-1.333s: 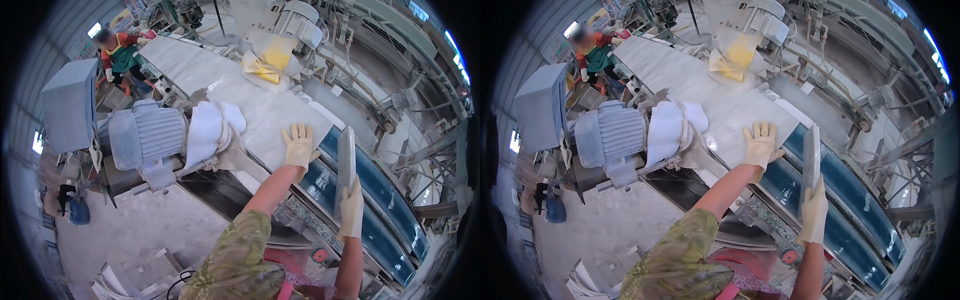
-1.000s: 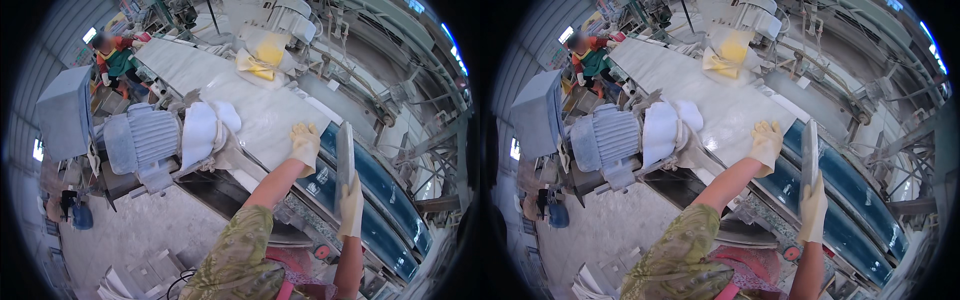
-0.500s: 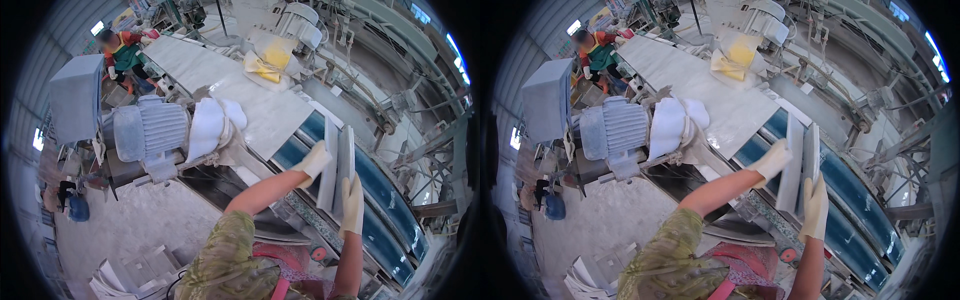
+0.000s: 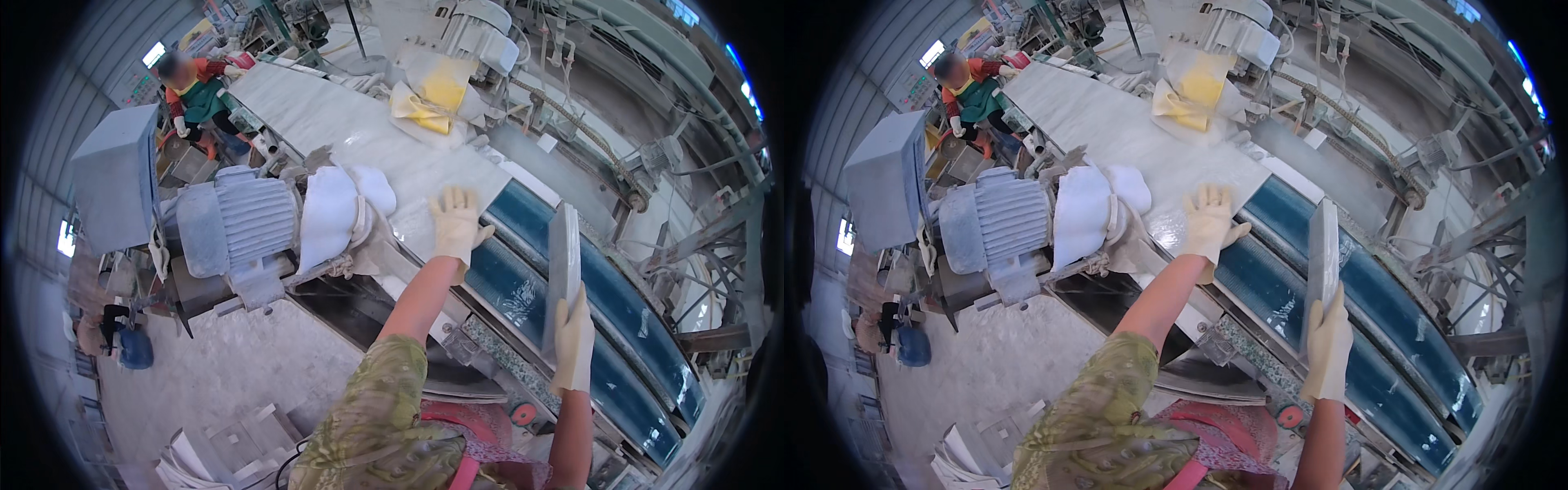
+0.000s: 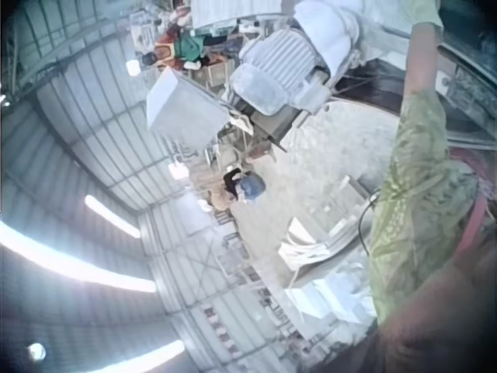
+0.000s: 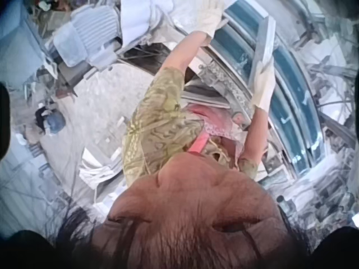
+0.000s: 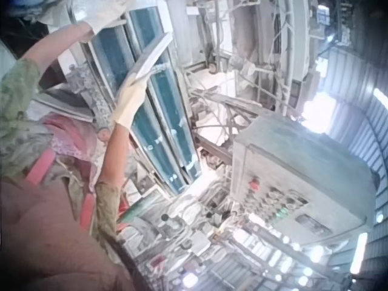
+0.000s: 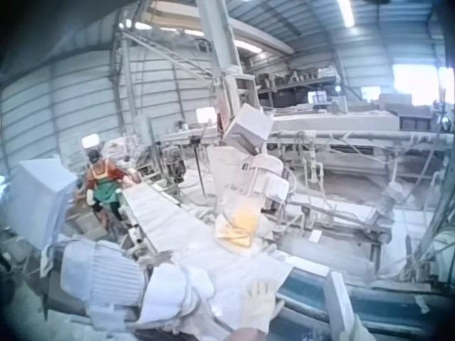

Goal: The person repeatedly picks up white rectangular plates from a conveyor, wipes them with gloved hands, and stacks them on a pile. The person briefly removes a glove to touch their face, then resumes stacking.

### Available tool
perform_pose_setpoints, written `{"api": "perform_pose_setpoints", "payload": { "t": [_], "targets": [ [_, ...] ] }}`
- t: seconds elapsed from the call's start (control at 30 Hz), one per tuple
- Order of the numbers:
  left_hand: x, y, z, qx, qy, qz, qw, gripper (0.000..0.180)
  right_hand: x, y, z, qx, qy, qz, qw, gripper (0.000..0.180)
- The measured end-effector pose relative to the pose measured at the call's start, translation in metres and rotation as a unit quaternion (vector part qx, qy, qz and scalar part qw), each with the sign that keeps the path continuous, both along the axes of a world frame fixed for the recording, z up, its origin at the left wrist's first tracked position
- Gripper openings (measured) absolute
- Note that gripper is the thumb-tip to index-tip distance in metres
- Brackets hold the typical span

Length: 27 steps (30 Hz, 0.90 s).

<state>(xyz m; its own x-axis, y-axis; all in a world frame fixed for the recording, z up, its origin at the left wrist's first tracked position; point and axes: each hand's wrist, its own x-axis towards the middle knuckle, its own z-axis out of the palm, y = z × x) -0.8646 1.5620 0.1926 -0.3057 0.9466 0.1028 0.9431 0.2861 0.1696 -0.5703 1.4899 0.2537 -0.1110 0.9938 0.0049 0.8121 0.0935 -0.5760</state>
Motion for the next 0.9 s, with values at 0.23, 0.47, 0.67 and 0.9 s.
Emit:
{"api": "perform_pose_setpoints", "payload": {
  "t": [0.23, 0.47, 0.67, 0.9],
  "targets": [
    [0.003, 0.000, -0.014, 0.018, 0.003, 0.054, 0.998, 0.082, 0.002, -0.001, -0.003, -0.012, -0.027, -0.001, 1.000, 0.059],
    [0.004, 0.003, -0.015, -0.001, 0.027, 0.052, 0.998, 0.079, 0.003, 0.000, -0.003, -0.019, -0.031, -0.010, 0.999, 0.059],
    [0.007, 0.010, -0.006, -0.036, 0.013, 0.053, 0.998, 0.080, 0.009, 0.000, -0.011, 0.002, -0.044, 0.000, 0.999, 0.059],
    [0.006, 0.015, -0.005, -0.057, -0.003, 0.040, 0.998, 0.081, 0.011, 0.000, -0.011, 0.004, -0.054, -0.001, 0.999, 0.059]
  ]
}}
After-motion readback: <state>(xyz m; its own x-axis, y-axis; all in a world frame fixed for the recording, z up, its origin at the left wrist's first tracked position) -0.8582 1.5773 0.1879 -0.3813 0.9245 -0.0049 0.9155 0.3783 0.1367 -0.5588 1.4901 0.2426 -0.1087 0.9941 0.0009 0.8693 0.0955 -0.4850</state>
